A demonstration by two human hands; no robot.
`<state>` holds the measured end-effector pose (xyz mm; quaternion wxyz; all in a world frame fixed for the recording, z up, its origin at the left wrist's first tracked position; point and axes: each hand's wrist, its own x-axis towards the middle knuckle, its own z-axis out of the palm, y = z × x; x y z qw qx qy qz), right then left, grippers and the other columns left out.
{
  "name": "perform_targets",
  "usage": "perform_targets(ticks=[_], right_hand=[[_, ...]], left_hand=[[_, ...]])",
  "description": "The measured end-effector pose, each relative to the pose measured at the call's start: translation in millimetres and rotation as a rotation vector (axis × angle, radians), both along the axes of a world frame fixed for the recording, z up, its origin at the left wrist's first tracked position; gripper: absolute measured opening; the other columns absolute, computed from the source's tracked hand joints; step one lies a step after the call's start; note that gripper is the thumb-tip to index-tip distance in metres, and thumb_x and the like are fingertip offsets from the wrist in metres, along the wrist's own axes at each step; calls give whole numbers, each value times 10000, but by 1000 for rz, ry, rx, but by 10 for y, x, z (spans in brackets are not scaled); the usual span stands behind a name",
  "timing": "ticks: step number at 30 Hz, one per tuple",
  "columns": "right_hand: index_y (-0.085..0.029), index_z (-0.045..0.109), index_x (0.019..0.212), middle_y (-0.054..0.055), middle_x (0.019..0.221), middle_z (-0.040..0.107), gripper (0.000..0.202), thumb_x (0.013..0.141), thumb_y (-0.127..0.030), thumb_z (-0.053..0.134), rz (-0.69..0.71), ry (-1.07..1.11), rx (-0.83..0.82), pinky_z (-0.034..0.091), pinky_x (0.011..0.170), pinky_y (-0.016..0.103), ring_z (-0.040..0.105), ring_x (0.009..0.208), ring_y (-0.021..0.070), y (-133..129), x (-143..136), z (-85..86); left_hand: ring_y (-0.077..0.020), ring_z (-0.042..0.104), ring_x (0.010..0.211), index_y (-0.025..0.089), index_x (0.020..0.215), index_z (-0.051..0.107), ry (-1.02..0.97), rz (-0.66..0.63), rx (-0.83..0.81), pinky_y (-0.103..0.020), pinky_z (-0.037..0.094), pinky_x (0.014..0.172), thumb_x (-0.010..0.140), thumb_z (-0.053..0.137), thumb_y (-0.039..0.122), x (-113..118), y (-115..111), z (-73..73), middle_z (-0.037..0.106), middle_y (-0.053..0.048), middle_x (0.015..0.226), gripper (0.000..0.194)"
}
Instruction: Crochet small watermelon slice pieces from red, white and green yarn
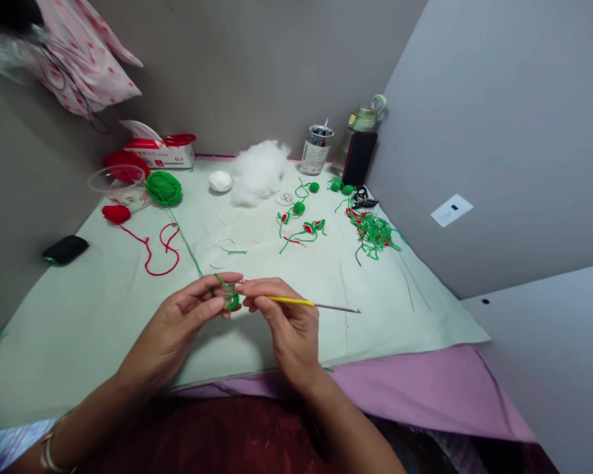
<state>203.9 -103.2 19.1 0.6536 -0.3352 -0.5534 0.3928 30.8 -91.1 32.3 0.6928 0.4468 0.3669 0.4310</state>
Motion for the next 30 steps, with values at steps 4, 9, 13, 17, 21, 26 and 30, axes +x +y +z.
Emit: perform_targets(ticks=[4, 9, 13, 17, 21, 26, 30], right_hand=[[-281, 805, 1031, 22, 1022, 804, 187, 1015, -214, 632, -9, 27, -1, 590, 735, 294, 699, 814, 141, -1, -13, -18], [-279, 804, 1034, 23, 1030, 804, 182, 1017, -221, 632, 3, 59, -20, 588, 731, 294, 699, 795, 135, -8, -30, -18], [-281, 811, 1022, 31, 1015, 797, 178, 1011, -227, 641, 18, 39, -18, 592, 715, 308, 704, 791, 145, -20, -30, -3], [-279, 806, 1029, 34, 1021, 798, 176, 1017, -234, 636, 35, 66, -33, 580, 713, 306, 699, 779, 141, -16, -22, -20], [-276, 780, 1035, 26, 1000, 798, 178, 1041, -269, 602, 131, 156, -89, 575, 713, 288, 694, 756, 127, 0, 0, -40], [-266, 750, 1077, 33, 996, 797, 221, 1068, -230, 531, 45, -30, -3, 624, 768, 330, 737, 793, 150, -34, 33, 0], [-294, 731, 1239, 56, 1069, 801, 297, 1018, -150, 596, -137, -525, 357, 647, 876, 355, 770, 1007, 204, -70, 45, -12]], left_hand=[[-168, 678, 920, 284, 1202, 785, -70, 35, -84, -314, 503, 924, 872, 821, 342, 26, -18, 1, 742, -27, 1063, 338], [-115, 673, 814, 291, 1136, 813, -75, 112, -95, -254, 511, 849, 833, 855, 287, 44, -13, -6, 722, 3, 1007, 306], [-126, 692, 822, 294, 1133, 816, -69, 117, -98, -264, 526, 845, 848, 841, 310, 46, -13, 7, 734, -5, 1018, 286], [-116, 697, 789, 297, 1119, 822, -66, 125, -101, -253, 531, 825, 845, 842, 306, 54, -20, 26, 742, -1, 1014, 275], [-105, 694, 760, 298, 1078, 835, -64, 117, -83, -233, 531, 812, 865, 822, 324, 54, -19, 31, 750, 5, 956, 215], [-113, 681, 796, 303, 1095, 828, -47, 167, -34, -221, 534, 817, 888, 807, 320, 51, -14, -13, 716, 16, 869, 209], [-95, 649, 788, 302, 1164, 802, -104, 206, -23, -184, 532, 790, 862, 836, 255, 81, -37, -22, 675, 31, 821, 307]])
